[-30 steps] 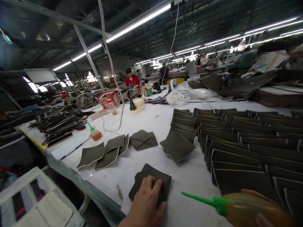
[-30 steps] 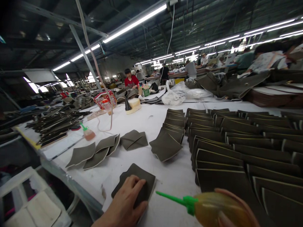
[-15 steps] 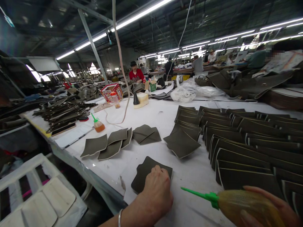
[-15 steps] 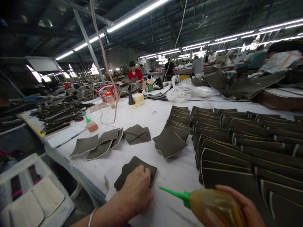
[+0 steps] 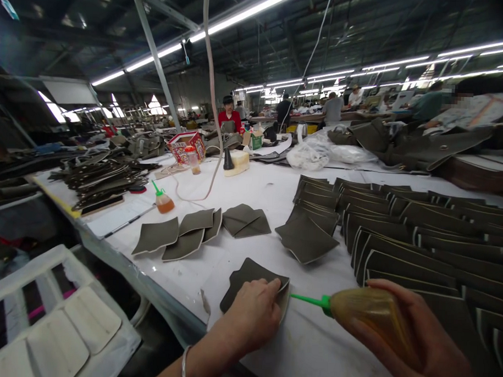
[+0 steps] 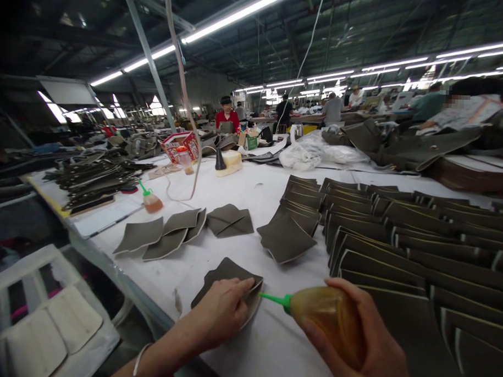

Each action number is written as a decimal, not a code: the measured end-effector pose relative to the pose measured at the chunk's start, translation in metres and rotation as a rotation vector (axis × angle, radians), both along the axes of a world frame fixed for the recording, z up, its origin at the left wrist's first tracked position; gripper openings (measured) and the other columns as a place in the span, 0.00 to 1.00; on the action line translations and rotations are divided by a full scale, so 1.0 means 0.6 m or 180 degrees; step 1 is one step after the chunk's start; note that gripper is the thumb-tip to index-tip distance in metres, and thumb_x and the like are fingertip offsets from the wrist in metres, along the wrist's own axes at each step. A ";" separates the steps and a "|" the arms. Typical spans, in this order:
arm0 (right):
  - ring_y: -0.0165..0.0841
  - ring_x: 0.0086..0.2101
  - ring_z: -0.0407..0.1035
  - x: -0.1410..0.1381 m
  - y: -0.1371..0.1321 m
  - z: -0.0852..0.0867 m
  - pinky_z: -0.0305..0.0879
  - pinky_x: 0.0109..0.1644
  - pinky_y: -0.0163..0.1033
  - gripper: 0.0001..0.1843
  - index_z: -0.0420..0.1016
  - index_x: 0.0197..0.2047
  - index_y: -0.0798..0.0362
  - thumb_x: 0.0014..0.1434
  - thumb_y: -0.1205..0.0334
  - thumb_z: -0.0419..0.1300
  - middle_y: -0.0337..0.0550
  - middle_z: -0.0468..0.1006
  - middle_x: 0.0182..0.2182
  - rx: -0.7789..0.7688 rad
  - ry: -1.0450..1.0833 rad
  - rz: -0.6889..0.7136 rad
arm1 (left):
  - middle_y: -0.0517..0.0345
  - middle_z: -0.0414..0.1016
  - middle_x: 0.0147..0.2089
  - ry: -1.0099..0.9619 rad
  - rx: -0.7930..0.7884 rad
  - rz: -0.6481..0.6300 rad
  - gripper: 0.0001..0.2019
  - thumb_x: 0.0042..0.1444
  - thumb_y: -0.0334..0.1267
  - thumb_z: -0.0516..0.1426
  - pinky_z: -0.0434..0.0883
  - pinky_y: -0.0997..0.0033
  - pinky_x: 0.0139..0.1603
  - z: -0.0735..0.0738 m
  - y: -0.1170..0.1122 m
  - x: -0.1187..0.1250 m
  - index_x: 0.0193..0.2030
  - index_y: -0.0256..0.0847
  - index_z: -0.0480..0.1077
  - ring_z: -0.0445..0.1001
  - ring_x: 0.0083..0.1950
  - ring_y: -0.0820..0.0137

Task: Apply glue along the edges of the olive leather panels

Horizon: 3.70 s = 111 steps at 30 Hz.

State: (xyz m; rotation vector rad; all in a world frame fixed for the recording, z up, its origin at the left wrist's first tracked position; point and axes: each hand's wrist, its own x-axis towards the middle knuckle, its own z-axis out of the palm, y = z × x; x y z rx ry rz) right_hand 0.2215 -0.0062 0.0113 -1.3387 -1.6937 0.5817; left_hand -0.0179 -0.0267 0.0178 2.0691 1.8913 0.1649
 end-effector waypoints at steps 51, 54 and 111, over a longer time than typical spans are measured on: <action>0.40 0.35 0.74 -0.022 0.026 -0.027 0.74 0.35 0.39 0.27 0.68 0.52 0.46 0.57 0.39 0.62 0.41 0.77 0.40 -0.0116 -0.0008 0.0232 | 0.52 0.75 0.41 0.0137 -0.0052 -0.0336 0.18 0.65 0.36 0.41 0.71 0.62 0.39 -0.012 0.005 -0.011 0.58 0.44 0.63 0.77 0.38 0.59; 0.40 0.35 0.75 -0.022 0.027 -0.029 0.74 0.37 0.40 0.27 0.68 0.52 0.45 0.56 0.39 0.64 0.41 0.76 0.41 0.0050 -0.0091 0.0113 | 0.53 0.74 0.41 0.0062 -0.0034 -0.0309 0.19 0.66 0.37 0.41 0.71 0.63 0.41 -0.013 0.004 -0.012 0.58 0.45 0.63 0.77 0.39 0.61; 0.40 0.40 0.72 -0.018 -0.036 -0.055 0.67 0.45 0.38 0.29 0.65 0.53 0.47 0.57 0.38 0.61 0.39 0.75 0.42 -0.0933 0.0566 0.0510 | 0.55 0.79 0.51 -0.1169 0.0190 0.0413 0.21 0.62 0.31 0.46 0.69 0.68 0.53 -0.035 0.003 -0.006 0.58 0.46 0.71 0.77 0.50 0.62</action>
